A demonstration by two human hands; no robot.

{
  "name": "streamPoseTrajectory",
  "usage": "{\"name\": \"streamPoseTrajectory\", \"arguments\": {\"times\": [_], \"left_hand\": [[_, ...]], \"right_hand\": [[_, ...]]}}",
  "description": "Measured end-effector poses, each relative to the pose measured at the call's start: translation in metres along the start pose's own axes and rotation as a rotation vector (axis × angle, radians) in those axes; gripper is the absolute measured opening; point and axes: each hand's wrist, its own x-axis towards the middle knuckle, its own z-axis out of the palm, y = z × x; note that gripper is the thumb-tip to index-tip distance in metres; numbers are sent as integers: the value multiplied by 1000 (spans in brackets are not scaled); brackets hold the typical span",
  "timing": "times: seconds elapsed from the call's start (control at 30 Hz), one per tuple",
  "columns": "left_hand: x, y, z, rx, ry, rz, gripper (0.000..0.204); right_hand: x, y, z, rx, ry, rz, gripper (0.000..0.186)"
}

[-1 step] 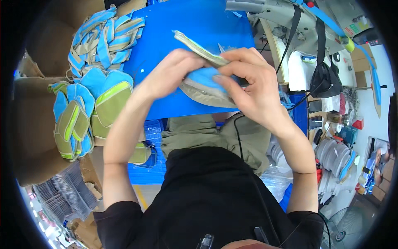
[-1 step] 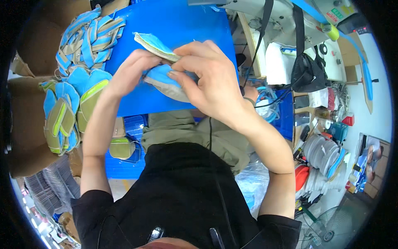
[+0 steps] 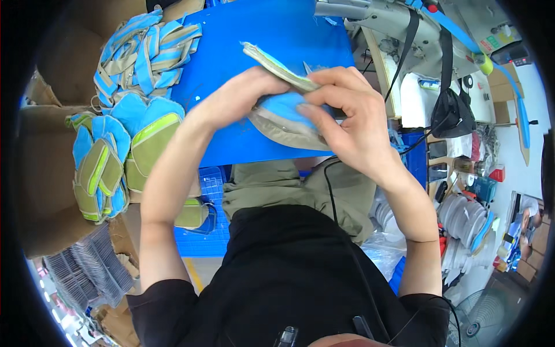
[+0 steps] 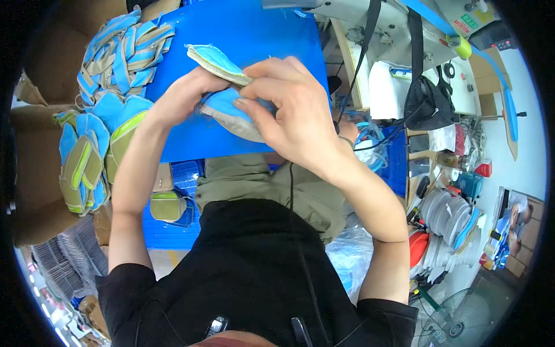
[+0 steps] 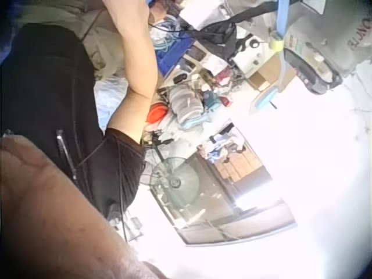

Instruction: The person sews light blue and beige fabric pouches using a sewing machine, then trims excess threads with scissors. They repeatedly flip pouches inside out, align edges, and stitch seams before cutting threads and inspecting the finished items.

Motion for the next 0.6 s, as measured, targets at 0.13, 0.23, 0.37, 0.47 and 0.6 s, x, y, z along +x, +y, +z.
{"name": "streamPoseTrajectory", "arguments": {"times": [0.13, 0.23, 0.37, 0.47, 0.6], "left_hand": [[25, -23, -18, -508, -164, -394, 36], [29, -9, -13, -467, -115, -375, 49], [30, 12, -25, -179, -185, -351, 17], [19, 49, -18, 152, -56, -244, 14], [21, 79, -8, 653, 9, 147, 13]], "right_hand": [[-1, 5, -5, 5, -2, 30, 10], [-2, 9, -12, 21, -17, 80, 12], [-6, 11, -19, 33, 5, 125, 13], [-8, 10, -20, 39, 9, 143, 14], [-11, 14, -18, 68, -10, 131, 11]]}}
